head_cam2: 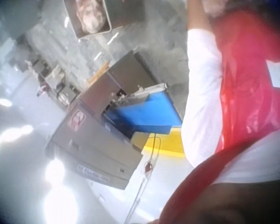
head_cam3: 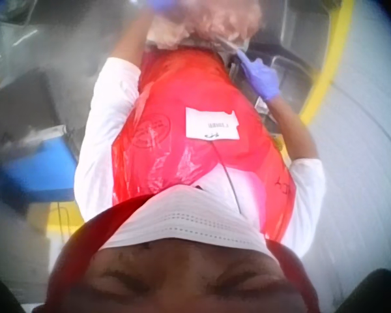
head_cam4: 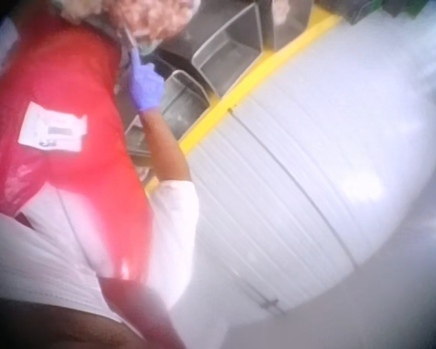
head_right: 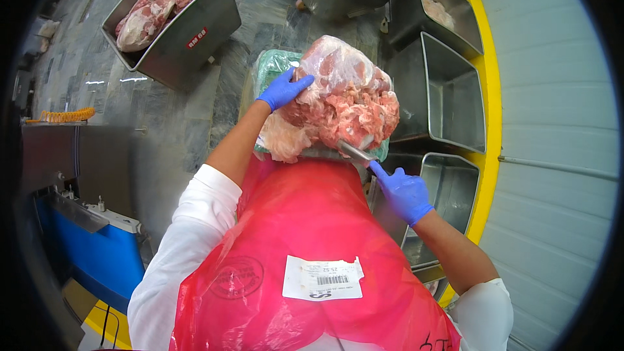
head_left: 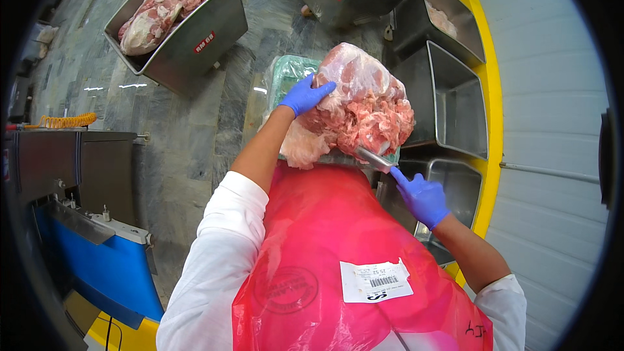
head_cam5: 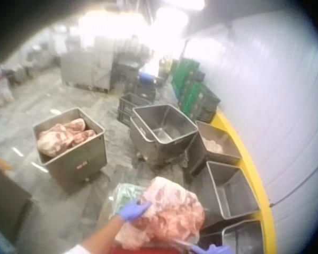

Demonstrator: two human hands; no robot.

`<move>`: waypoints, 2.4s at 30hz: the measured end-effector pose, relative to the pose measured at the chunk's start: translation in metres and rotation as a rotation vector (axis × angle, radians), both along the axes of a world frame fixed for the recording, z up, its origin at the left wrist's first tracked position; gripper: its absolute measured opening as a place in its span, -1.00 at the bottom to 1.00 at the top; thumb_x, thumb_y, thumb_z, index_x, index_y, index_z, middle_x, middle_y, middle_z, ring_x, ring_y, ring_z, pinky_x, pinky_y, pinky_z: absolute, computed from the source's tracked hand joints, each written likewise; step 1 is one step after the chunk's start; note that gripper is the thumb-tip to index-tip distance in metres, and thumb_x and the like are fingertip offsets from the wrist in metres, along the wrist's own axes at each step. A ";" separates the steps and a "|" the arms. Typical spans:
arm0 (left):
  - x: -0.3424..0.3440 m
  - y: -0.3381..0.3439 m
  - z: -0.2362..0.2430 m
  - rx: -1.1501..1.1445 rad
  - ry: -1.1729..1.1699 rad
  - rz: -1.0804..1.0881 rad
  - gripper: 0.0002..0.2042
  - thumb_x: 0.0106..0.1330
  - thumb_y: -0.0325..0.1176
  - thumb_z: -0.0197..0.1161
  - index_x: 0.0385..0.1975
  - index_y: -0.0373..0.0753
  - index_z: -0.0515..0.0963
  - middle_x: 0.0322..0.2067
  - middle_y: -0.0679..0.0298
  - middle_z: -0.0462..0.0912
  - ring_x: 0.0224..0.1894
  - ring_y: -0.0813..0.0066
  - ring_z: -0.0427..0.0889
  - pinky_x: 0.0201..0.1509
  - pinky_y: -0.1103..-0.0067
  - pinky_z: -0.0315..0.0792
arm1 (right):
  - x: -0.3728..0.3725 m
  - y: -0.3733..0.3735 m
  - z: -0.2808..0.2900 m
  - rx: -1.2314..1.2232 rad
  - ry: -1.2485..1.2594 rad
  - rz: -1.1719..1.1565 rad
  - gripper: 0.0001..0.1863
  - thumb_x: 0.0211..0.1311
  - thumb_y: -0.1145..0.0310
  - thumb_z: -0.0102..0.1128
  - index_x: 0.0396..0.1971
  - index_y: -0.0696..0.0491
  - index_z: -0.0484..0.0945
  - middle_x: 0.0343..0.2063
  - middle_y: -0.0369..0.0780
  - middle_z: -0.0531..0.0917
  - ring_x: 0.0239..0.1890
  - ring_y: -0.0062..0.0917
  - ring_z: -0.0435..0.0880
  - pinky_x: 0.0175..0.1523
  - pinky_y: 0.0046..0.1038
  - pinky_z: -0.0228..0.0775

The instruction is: The person uses a knife to trim fat and separate portions from a large piece of raw meat on a cutting board. They place the trimmed pieces into a metal bin and then move the bin to another location.

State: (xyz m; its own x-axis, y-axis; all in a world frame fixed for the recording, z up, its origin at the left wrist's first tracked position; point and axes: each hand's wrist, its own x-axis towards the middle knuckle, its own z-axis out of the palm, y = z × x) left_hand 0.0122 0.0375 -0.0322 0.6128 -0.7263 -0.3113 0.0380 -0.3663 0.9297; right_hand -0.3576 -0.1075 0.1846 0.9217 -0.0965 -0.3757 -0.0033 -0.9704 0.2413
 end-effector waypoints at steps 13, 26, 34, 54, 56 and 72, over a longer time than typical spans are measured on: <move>-0.085 0.034 -0.024 0.017 -0.573 0.575 -0.11 0.33 0.23 0.39 0.40 -0.43 0.36 0.23 -0.24 0.56 0.33 -0.20 0.52 0.45 0.22 0.38 | -0.027 -0.025 -0.018 0.091 -0.029 -0.009 -0.36 0.48 0.13 0.19 0.53 -0.44 0.32 -0.54 -0.14 0.55 -0.67 -0.21 0.59 -0.60 -0.15 0.43; -0.155 0.079 -0.032 0.307 -0.899 0.048 -0.63 0.15 0.00 0.50 -0.19 -0.11 0.68 0.00 0.12 0.56 0.18 0.01 0.48 0.25 0.01 0.34 | 0.047 0.038 0.063 -0.043 0.107 0.155 -0.62 0.36 0.36 0.13 0.13 0.06 0.64 -0.48 -0.17 0.70 -0.47 -0.32 0.75 -0.41 -0.25 0.57; -0.124 0.081 -0.049 0.204 -0.835 0.162 -0.83 0.24 -0.27 0.32 -0.20 -0.07 0.70 0.14 0.04 0.53 0.23 0.00 0.51 0.10 0.09 0.52 | 0.080 0.122 0.170 -0.142 0.172 0.171 -0.65 0.32 0.39 0.18 0.09 0.04 0.62 -0.47 -0.13 0.71 -0.41 -0.25 0.78 -0.36 -0.19 0.58; -0.101 0.079 -0.068 0.251 -0.600 0.123 -0.79 0.33 -0.12 0.27 -0.16 0.05 0.78 0.11 0.18 0.59 0.20 0.09 0.62 0.17 0.05 0.48 | 0.163 0.170 0.151 -0.291 0.383 0.254 -0.51 0.41 0.38 0.10 0.33 -0.08 0.53 -0.47 -0.14 0.76 -0.37 -0.20 0.80 -0.29 -0.14 0.58; -0.101 0.078 -0.069 0.256 -0.595 0.115 -0.79 0.33 -0.12 0.27 -0.16 0.05 0.78 0.12 0.18 0.59 0.20 0.09 0.61 0.18 0.05 0.47 | 0.162 0.167 0.147 -0.307 0.405 0.258 -0.44 0.47 0.36 0.05 0.46 -0.16 0.44 -0.47 -0.14 0.76 -0.37 -0.21 0.81 -0.30 -0.14 0.59; -0.099 0.080 -0.073 0.223 -0.564 0.155 -0.80 0.30 -0.13 0.33 -0.16 0.05 0.78 0.17 0.25 0.58 0.22 0.13 0.59 0.18 0.04 0.45 | 0.136 0.091 0.134 -0.290 0.451 0.215 -0.33 0.27 0.44 0.19 0.43 -0.09 0.40 -0.47 -0.11 0.72 -0.37 -0.20 0.79 -0.37 -0.12 0.59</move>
